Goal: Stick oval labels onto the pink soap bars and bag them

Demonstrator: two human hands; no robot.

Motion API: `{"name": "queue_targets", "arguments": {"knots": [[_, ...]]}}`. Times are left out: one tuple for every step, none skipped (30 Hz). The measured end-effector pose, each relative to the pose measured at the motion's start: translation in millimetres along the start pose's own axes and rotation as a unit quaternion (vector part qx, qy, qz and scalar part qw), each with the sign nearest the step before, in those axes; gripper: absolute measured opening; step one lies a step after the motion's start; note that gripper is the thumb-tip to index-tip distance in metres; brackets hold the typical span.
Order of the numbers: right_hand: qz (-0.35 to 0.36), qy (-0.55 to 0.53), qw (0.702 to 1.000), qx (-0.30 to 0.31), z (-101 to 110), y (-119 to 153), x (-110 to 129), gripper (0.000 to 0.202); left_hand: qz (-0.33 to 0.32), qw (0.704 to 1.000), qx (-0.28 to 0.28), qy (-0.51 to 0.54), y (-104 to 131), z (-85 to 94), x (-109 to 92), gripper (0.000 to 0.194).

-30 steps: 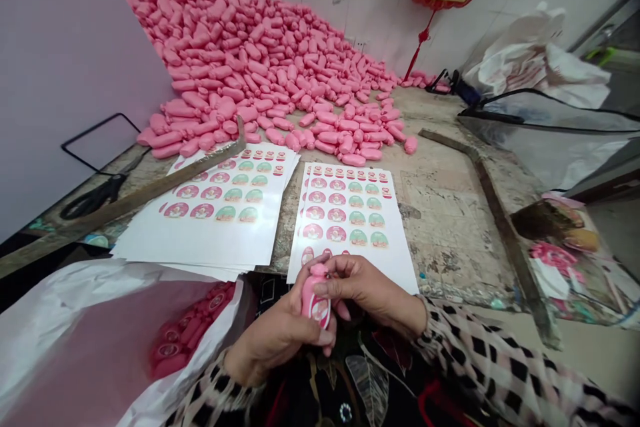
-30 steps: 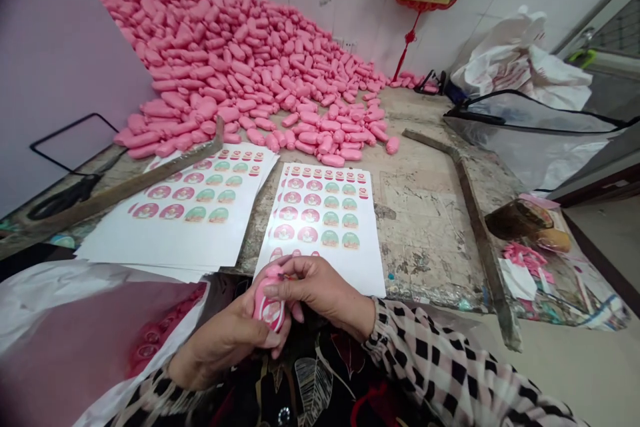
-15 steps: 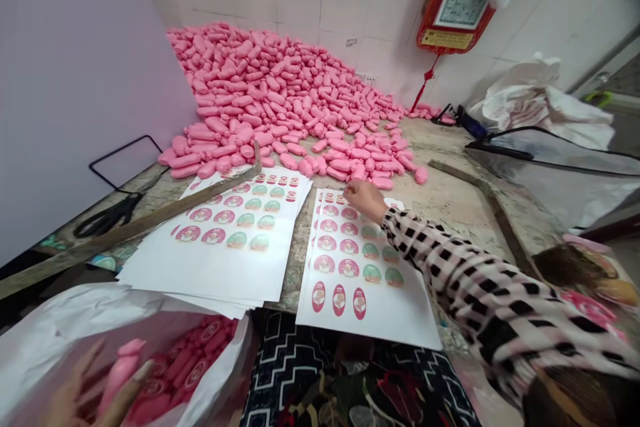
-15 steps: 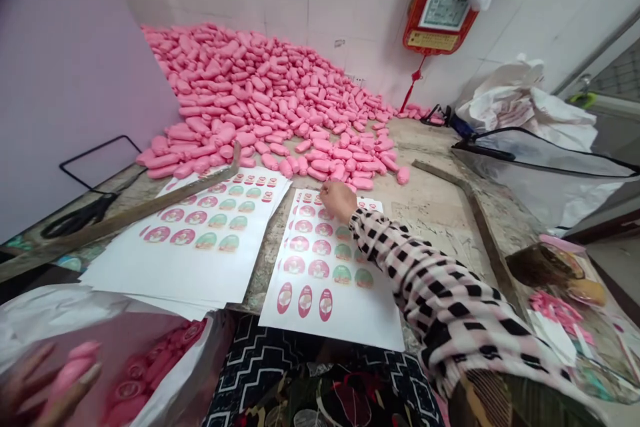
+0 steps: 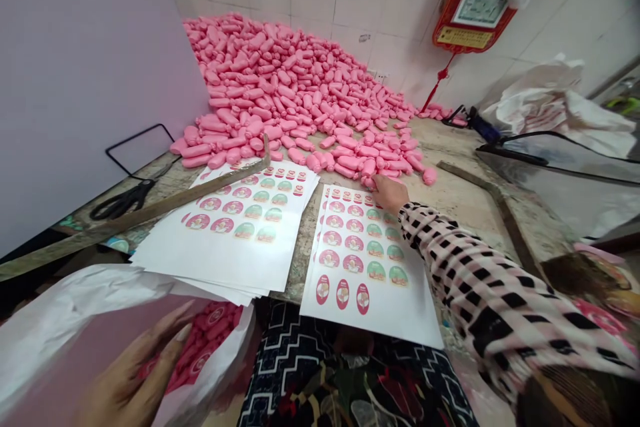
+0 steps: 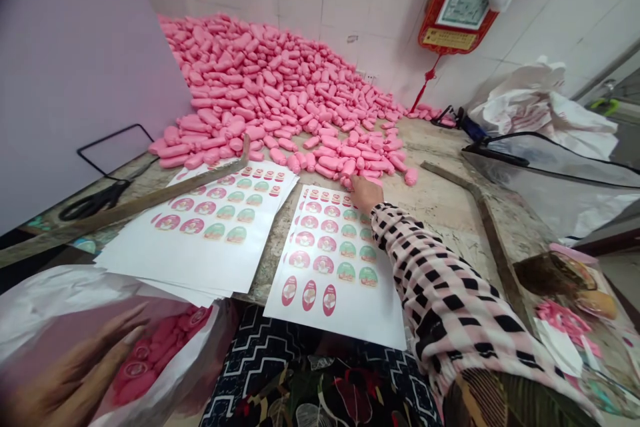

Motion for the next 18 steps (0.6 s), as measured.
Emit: {"name": "queue_targets", "arguments": {"knots": [[0.002, -0.005, 1.0, -0.009, 3.3, 5.1, -0.5, 0.03, -0.002, 1.0, 0.01, -0.014, 4.4, -7.8, -12.0, 0.033], [0.004, -0.023, 1.0, -0.018, 6.0, 13.0, 0.8, 0.031, -0.007, 1.0, 0.016, -0.009, 9.9, -17.3, -24.2, 0.032], [0.006, -0.068, 0.997, -0.024, 7.8, 24.1, 3.9, 0.032, -0.013, 0.999, 0.041, 0.017, 16.1, -28.9, -36.3, 0.033], [0.009, -0.133, 0.991, -0.02, 8.5, 38.7, 8.8, 0.033, -0.015, 0.997, 0.059, 0.052, 22.3, -41.9, -47.5, 0.032], [0.009, -0.249, 0.968, -0.005, 8.4, 56.8, 15.1, 0.034, -0.009, 0.993, 0.079, 0.093, 28.0, -56.0, -57.7, 0.033], [0.005, -0.392, 0.919, 0.033, 7.4, 77.9, 22.8, 0.034, 0.002, 0.984, 0.115, 0.137, 32.9, -71.0, -66.5, 0.036], [-0.003, -0.502, 0.86, 0.093, 5.9, 101.4, 31.7, 0.035, 0.013, 0.971, 0.156, 0.178, 36.9, -86.1, -74.2, 0.041], [-0.015, -0.578, 0.802, 0.151, 4.7, 126.2, 40.9, 0.036, 0.02, 0.957, 0.193, 0.217, 40.0, -100.8, -80.7, 0.046], [-0.034, -0.627, 0.754, 0.195, 4.1, 151.0, 49.9, 0.037, 0.026, 0.94, 0.228, 0.251, 42.5, -114.9, -86.1, 0.051], [-0.047, -0.658, 0.714, 0.232, 4.1, 174.6, 58.3, 0.038, 0.032, 0.923, 0.259, 0.283, 45.0, -128.0, -90.3, 0.055], [-0.055, -0.681, 0.678, 0.27, 4.7, 196.1, 65.7, 0.039, 0.039, 0.907, 0.282, 0.309, 47.6, -140.1, -93.4, 0.056], [-0.052, -0.705, 0.648, 0.285, 6.2, 214.3, 71.3, 0.037, 0.048, 0.892, 0.302, 0.333, 50.7, -151.0, -95.5, 0.054], [-0.041, -0.719, 0.631, 0.288, 8.2, 229.0, 74.7, 0.033, 0.062, 0.876, 0.32, 0.355, 54.5, -160.7, -96.7, 0.051], [-0.027, -0.728, 0.624, 0.284, 10.3, 240.1, 75.7, 0.029, 0.08, 0.859, 0.34, 0.373, 58.7, -168.9, -97.2, 0.047], [-0.012, -0.73, 0.625, 0.276, 12.2, 248.0, 74.0, 0.026, 0.099, 0.843, 0.356, 0.39, 63.1, -175.5, -97.0, 0.043], [0.005, -0.724, 0.633, 0.274, 13.8, 253.2, 69.7, 0.025, 0.115, 0.829, 0.37, 0.403, 67.2, -180.2, -96.5, 0.041], [0.02, -0.712, 0.643, 0.281, 14.5, 256.0, 63.2, 0.025, 0.126, 0.817, 0.384, 0.411, 70.5, -183.2, -95.8, 0.04], [0.032, -0.695, 0.655, 0.296, 14.1, 257.1, 54.7, 0.027, 0.131, 0.812, 0.393, 0.412, 72.8, -184.5, -94.8, 0.041]]}}
Point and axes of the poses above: each hand's wrist, its own y-axis away from the middle knuckle, its own z-axis out of the back of the hand, x = y × z, the point moved 1 cm from there along -y, towards the middle knuckle, and after that the axes turned 1 degree about y, right-handed, at the moved point
